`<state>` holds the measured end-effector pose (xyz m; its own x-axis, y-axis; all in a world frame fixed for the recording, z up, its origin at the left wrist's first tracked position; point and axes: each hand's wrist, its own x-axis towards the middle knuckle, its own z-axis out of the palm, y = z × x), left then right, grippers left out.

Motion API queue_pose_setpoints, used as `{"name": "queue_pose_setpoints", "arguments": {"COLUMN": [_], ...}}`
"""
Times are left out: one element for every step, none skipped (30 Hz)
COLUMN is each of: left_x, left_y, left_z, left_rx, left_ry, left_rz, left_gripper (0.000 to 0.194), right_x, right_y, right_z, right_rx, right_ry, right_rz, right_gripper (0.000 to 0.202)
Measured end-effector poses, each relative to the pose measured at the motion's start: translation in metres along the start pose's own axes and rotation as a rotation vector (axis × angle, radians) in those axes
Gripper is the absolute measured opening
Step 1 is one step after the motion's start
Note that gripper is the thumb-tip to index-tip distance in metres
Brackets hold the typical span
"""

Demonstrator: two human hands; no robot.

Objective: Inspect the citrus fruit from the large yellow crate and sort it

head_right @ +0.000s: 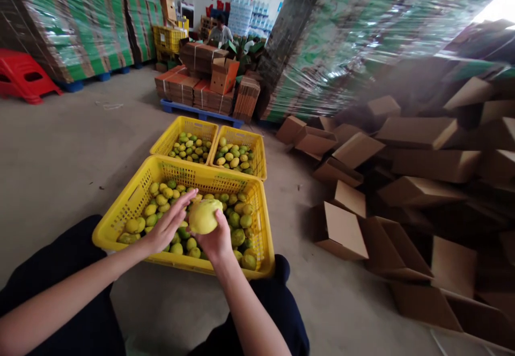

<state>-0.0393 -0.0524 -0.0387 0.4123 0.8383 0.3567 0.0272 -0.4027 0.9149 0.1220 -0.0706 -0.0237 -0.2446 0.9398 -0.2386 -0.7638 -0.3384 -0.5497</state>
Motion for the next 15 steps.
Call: {"name": "queue_pose_setpoints", "arguments": {"left_x": [0.004,0.008,0.012,0.014,0.016,0.018,0.018,0.018,0.018,0.018,0.018,0.018,0.019,0.019,0.021], "left_y": [-0.001,-0.001,-0.002,-0.004,-0.006,-0.008,-0.01,-0.013,-0.016,-0.019,-0.022,-0.026,-0.029,-0.031,-0.034], "left_z": [-0.003,-0.007,-0.01,-0.013,-0.015,-0.016,-0.016,-0.015,-0.014,-0.012,-0.011,-0.009,-0.007,-0.007,-0.006], "left_rx": [0.004,0.001,-0.007,-0.014,-0.009,0.01,0.036,0.062,0.078,0.084,0.084,0.083,0.076,0.059,0.026], "left_ry": [-0.008,-0.058,-0.139,-0.221,-0.283,-0.311,-0.307,-0.283,-0.251,-0.225,-0.208,-0.194,-0.177,-0.156,-0.125], "left_rz": [-0.066,-0.125,-0.168,-0.189,-0.194,-0.188,-0.184,-0.188,-0.199,-0.211,-0.223,-0.232,-0.239,-0.246,-0.255], "left_gripper": [0.051,0.052,0.057,0.066,0.075,0.083,0.087,0.087,0.083,0.077,0.072,0.068,0.065,0.065,0.065], "right_x": [-0.002,-0.003,-0.004,-0.005,-0.006,-0.007,-0.008,-0.009,-0.01,-0.011,-0.012,-0.013,-0.013,-0.013,-0.013], "right_y": [0.0,-0.001,-0.001,0.0,0.0,0.001,0.003,0.004,0.006,0.008,0.01,0.012,0.013,0.013,0.011], "right_z": [0.0,0.001,0.001,0.001,0.001,0.0,0.0,0.0,0.0,0.001,0.002,0.004,0.005,0.007,0.008], "right_rx": [0.022,0.032,0.033,0.029,0.023,0.021,0.022,0.027,0.034,0.041,0.048,0.053,0.054,0.052,0.048], "right_ry": [-0.025,-0.046,-0.059,-0.064,-0.06,-0.046,-0.023,0.006,0.038,0.072,0.105,0.134,0.159,0.181,0.203], "right_rz": [0.009,0.011,0.011,0.012,0.017,0.024,0.031,0.039,0.045,0.048,0.05,0.049,0.045,0.037,0.024], "right_gripper": [0.045,0.047,0.048,0.051,0.052,0.052,0.051,0.048,0.047,0.046,0.045,0.045,0.045,0.044,0.042]}}
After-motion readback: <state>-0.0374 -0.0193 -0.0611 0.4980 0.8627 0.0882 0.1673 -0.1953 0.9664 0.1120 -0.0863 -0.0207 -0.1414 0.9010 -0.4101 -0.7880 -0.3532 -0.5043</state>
